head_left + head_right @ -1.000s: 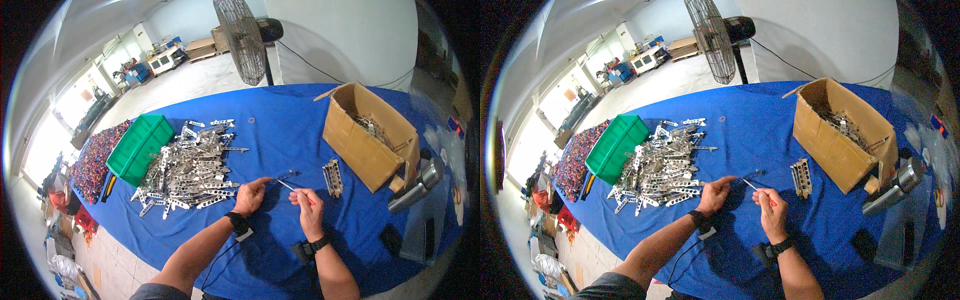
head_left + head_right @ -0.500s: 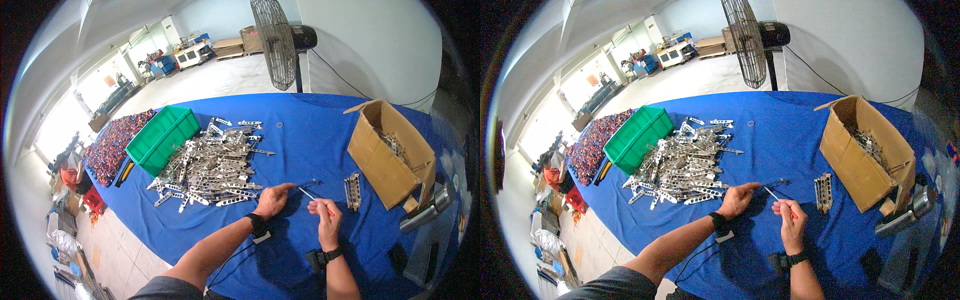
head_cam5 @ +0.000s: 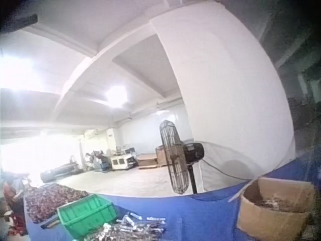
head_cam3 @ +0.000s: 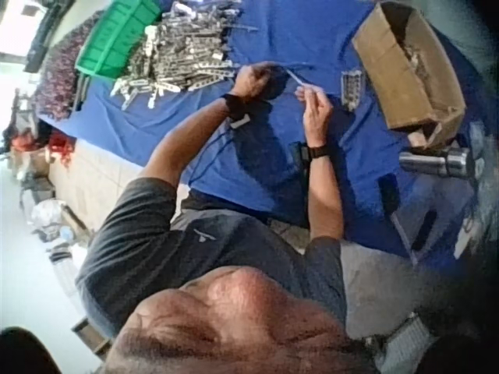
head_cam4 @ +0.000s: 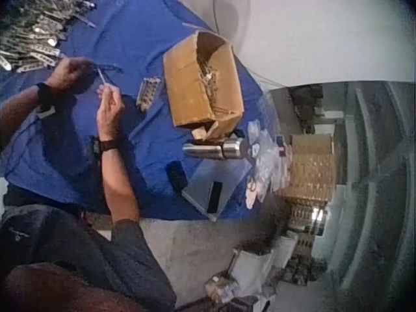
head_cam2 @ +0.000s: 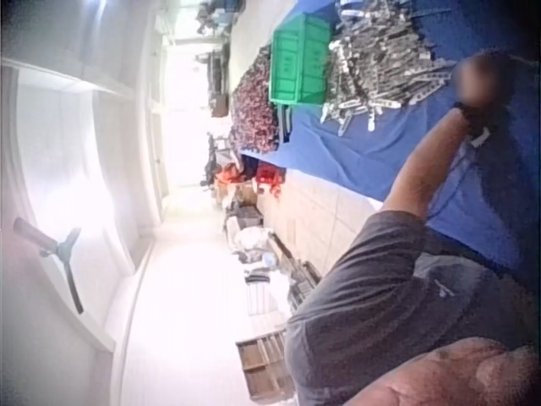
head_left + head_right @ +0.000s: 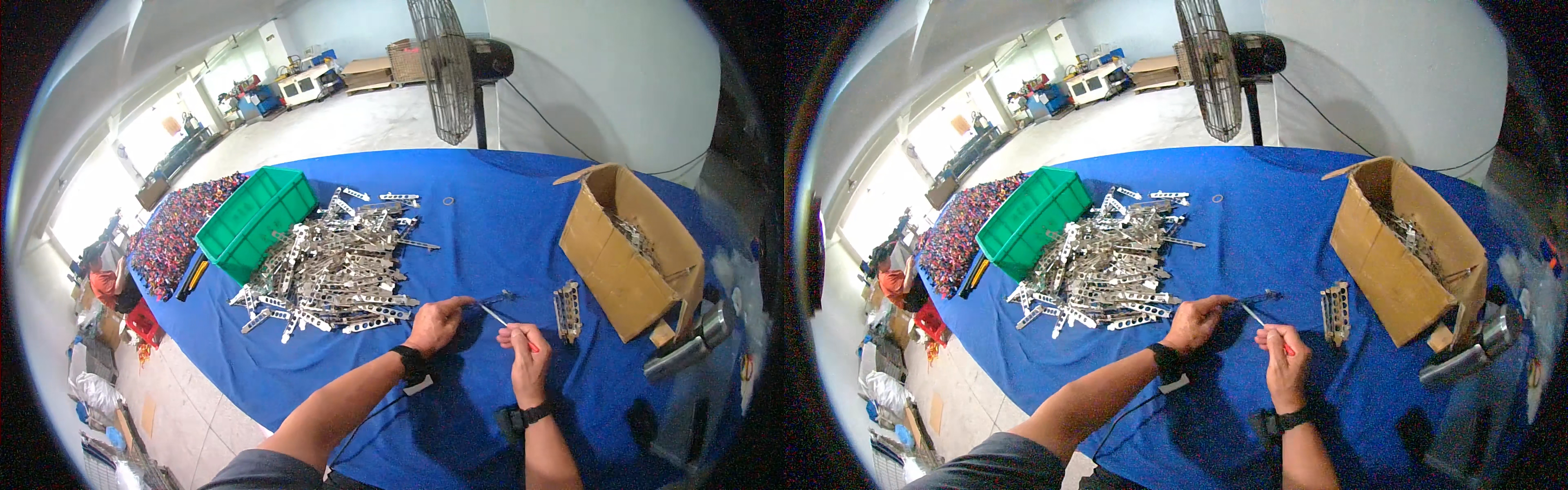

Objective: The recorder uses a small manual tool to inspect or align components on metal brackets at an assembly workstation.

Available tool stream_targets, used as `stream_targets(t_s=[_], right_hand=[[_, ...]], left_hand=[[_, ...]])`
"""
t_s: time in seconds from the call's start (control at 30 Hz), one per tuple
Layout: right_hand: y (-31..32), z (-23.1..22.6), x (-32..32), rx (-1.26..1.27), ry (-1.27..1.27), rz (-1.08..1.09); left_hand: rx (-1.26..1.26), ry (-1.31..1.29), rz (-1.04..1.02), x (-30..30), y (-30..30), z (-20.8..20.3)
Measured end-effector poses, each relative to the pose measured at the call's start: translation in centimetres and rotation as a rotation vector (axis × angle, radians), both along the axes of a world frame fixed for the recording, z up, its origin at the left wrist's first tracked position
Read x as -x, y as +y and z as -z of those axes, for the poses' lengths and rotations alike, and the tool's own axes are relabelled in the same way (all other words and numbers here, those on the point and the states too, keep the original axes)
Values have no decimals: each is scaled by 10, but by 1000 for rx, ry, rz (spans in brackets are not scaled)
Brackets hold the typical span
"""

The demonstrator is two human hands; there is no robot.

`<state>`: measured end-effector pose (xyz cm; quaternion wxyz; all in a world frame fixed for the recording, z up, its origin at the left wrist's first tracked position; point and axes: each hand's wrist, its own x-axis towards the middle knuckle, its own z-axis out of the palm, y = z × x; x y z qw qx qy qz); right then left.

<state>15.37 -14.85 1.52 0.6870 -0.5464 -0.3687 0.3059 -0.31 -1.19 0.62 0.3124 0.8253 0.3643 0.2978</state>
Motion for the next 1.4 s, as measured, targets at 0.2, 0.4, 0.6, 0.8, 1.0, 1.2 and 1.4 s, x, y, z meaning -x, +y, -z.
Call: stream_targets(t_s=[0.2, 0.4, 0.6, 0.8, 1.0, 1.2, 1.4], right_hand=[[6, 3, 5, -58, 4, -34], [1, -2, 4, -27, 5, -55], [1, 2, 1, -29, 18, -55], [5, 4, 5, -49, 36, -34], [0, 1, -1, -19, 17, -48], [1, -1, 4, -17, -9, -41], [2, -4, 5, -11, 5, -36]], left_hand=[[21, 1, -20, 6, 4, 3], [53, 5, -25, 3, 0, 0], [76, 22, -32, 2, 1, 0], [10, -18, -7, 7, 5, 10], [-5, 21, -17, 2, 5, 5], [-13, -5, -21, 4, 4, 6], [-16, -18, -14, 3, 3, 3]])
